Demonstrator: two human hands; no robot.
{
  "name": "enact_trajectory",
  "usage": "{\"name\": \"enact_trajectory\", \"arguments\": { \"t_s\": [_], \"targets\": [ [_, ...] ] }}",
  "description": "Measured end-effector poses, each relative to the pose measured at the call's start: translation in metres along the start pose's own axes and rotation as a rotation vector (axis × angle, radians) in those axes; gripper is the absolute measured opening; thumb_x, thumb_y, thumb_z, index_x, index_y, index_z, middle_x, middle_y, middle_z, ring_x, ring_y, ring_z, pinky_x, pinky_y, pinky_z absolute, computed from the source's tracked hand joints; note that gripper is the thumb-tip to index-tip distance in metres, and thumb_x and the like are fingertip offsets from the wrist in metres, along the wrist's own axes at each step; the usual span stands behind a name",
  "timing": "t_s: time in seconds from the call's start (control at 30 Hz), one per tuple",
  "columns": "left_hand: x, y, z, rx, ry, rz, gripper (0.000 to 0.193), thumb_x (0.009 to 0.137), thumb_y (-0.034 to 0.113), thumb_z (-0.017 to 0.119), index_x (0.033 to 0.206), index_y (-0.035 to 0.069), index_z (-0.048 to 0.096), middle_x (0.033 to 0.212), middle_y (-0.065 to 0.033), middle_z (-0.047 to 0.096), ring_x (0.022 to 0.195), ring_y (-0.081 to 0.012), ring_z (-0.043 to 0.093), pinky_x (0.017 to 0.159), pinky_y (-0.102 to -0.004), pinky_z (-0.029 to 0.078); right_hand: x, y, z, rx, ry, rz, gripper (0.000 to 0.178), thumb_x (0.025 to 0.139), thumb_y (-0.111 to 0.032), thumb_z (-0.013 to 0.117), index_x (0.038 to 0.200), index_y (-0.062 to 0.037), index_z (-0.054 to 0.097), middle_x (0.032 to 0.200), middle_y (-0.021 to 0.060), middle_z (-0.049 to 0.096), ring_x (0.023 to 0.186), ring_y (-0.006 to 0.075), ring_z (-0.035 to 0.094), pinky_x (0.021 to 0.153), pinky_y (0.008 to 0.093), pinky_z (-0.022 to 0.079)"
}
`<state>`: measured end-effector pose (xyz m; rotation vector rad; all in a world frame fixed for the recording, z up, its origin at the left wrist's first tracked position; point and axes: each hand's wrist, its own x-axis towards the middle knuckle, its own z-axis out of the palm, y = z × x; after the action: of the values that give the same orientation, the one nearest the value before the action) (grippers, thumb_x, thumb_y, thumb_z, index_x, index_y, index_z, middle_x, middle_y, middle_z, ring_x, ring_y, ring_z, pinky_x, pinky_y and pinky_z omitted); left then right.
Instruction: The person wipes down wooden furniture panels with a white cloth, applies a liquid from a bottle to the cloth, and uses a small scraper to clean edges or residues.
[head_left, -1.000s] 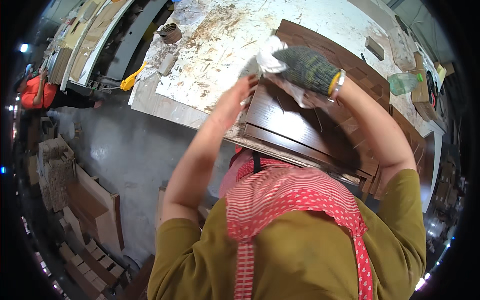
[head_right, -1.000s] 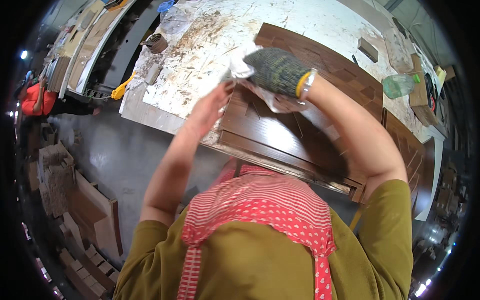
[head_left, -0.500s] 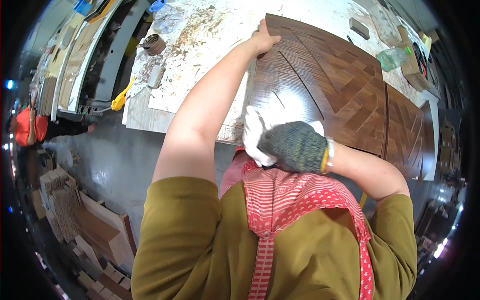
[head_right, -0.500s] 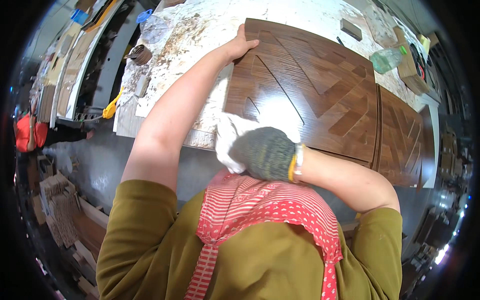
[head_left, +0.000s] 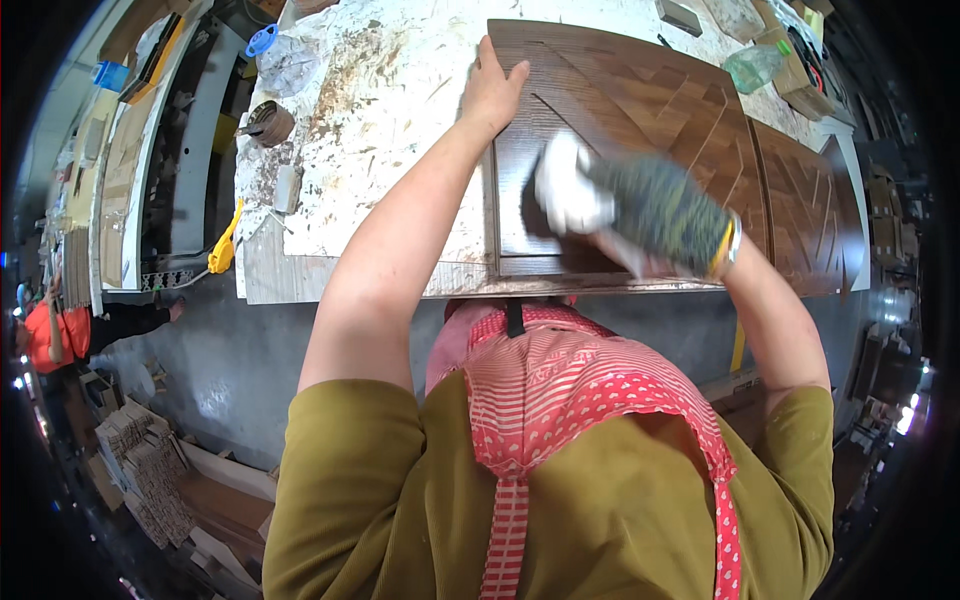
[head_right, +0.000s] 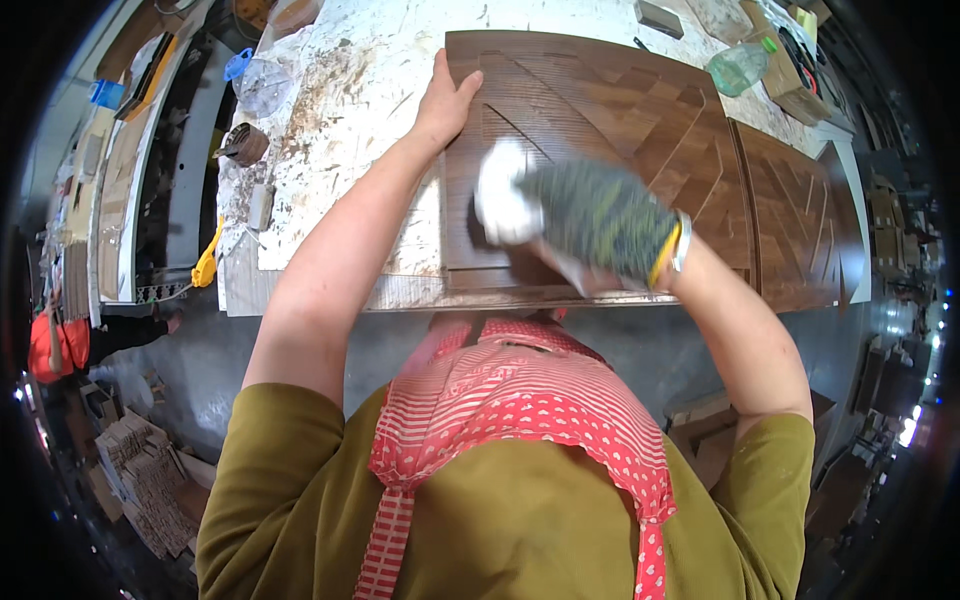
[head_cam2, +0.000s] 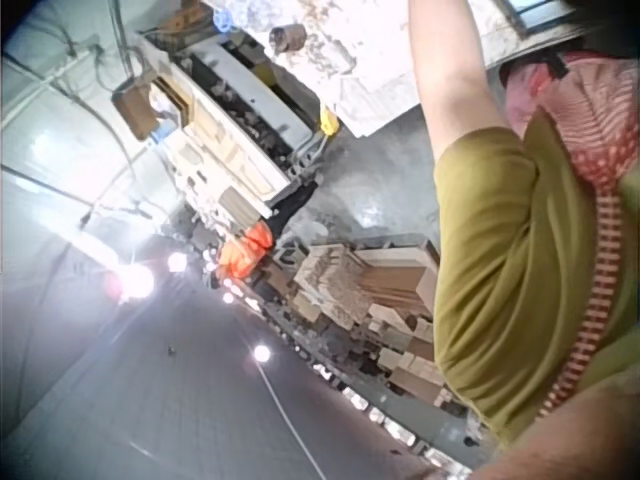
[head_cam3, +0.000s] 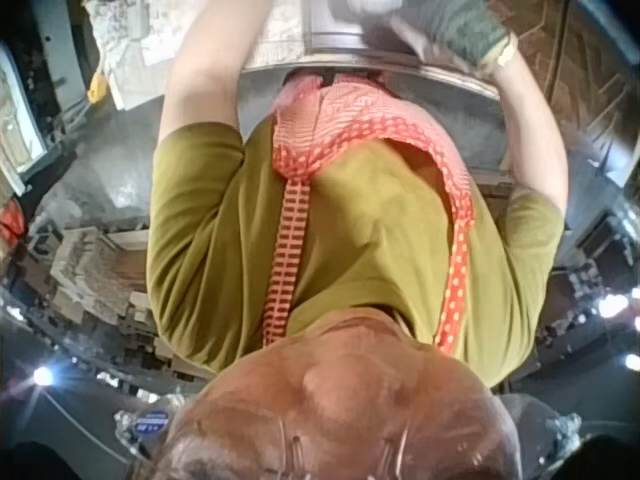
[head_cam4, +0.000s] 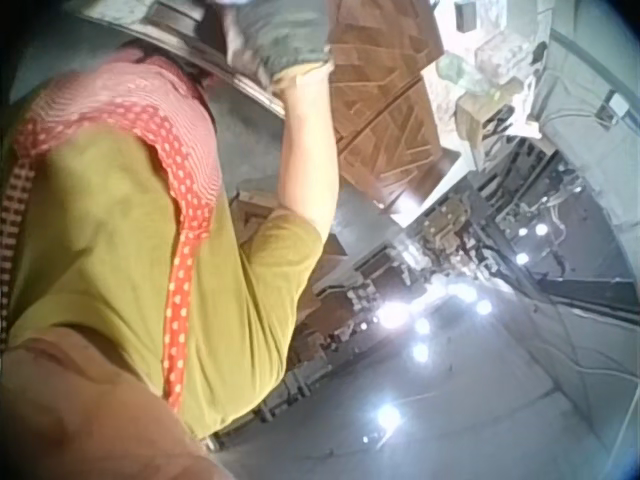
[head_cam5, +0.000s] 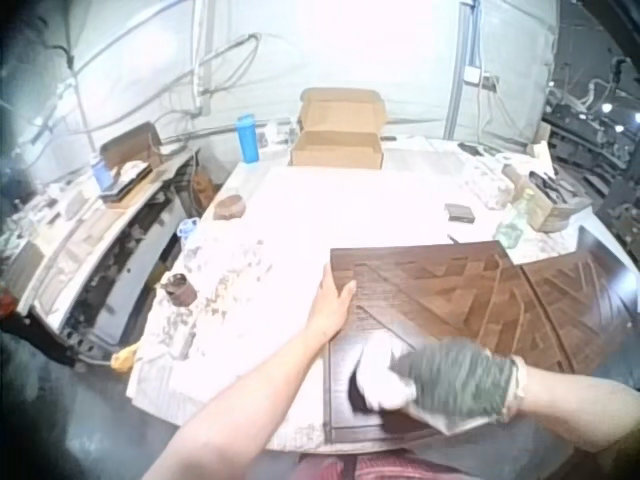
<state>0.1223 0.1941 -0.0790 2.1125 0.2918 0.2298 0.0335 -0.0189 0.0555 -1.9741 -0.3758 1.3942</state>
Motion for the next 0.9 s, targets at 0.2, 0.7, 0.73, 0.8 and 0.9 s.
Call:
{"name": "enact_trajectory", "arguments": {
  "t_s": [0.2,0.7,0.73,0.8,0.9],
  "targets": [
    [0.013,-0.014,0.003,-0.083,-0.002,0.106,0.072,0.09,0.033,0.056,0.143,0.003,0.018,0.128,-0.0271,0.047,0.116,-0.0405,0.05,0.095,-0.0433,0.043,0.054,0.019,0.031,-0.931,0.651,-0.815,0.032,0.078,-0.018,0.057,0.106,-0.0045,0.062,0.102,0.0164,0.063,0.093,0.0306,0.061,0.083,0.0399,0.047],
    [0.002,-0.007,0.0,-0.036,-0.008,0.017,0.077,0.087,0.039,0.056,0.144,0.004,0.017,0.133,-0.0269,0.042,0.121,-0.04,0.045,0.099,-0.0438,0.039,0.025,0.004,0.021,-0.43,0.296,-0.577,0.032,0.073,-0.017,0.065,0.104,-0.0067,0.065,0.099,0.0138,0.066,0.092,0.03,0.063,0.083,0.04,0.048],
    [0.002,-0.005,-0.001,-0.039,-0.01,0.017,0.077,0.087,0.039,0.056,0.144,0.004,0.017,0.133,-0.0269,0.042,0.121,-0.04,0.045,0.099,-0.0438,0.039,0.025,-0.002,0.029,-0.624,0.462,-0.722,0.026,0.074,-0.017,0.061,0.097,-0.0056,0.063,0.091,0.0148,0.065,0.085,0.0289,0.063,0.076,0.0384,0.049],
    [0.005,-0.001,0.001,-0.038,-0.042,0.004,0.077,0.088,0.038,0.055,0.144,0.004,0.015,0.134,-0.026,0.041,0.122,-0.0399,0.044,0.1,-0.0437,0.038,0.048,-0.013,0.049,-0.836,0.512,-0.765,0.019,0.074,-0.02,0.059,0.087,-0.0062,0.061,0.08,0.0141,0.063,0.072,0.0293,0.062,0.066,0.0386,0.049],
    [0.0,-0.001,-0.008,-0.015,-0.068,0.0,0.076,0.089,0.037,0.054,0.145,0.003,0.014,0.136,-0.0248,0.041,0.122,-0.0399,0.044,0.101,-0.0437,0.038,0.034,-0.015,0.067,-1.026,0.519,-0.635,0.021,0.075,-0.021,0.06,0.091,-0.0072,0.062,0.081,0.0132,0.064,0.076,0.0314,0.063,0.071,0.0403,0.049]
  ]
}}
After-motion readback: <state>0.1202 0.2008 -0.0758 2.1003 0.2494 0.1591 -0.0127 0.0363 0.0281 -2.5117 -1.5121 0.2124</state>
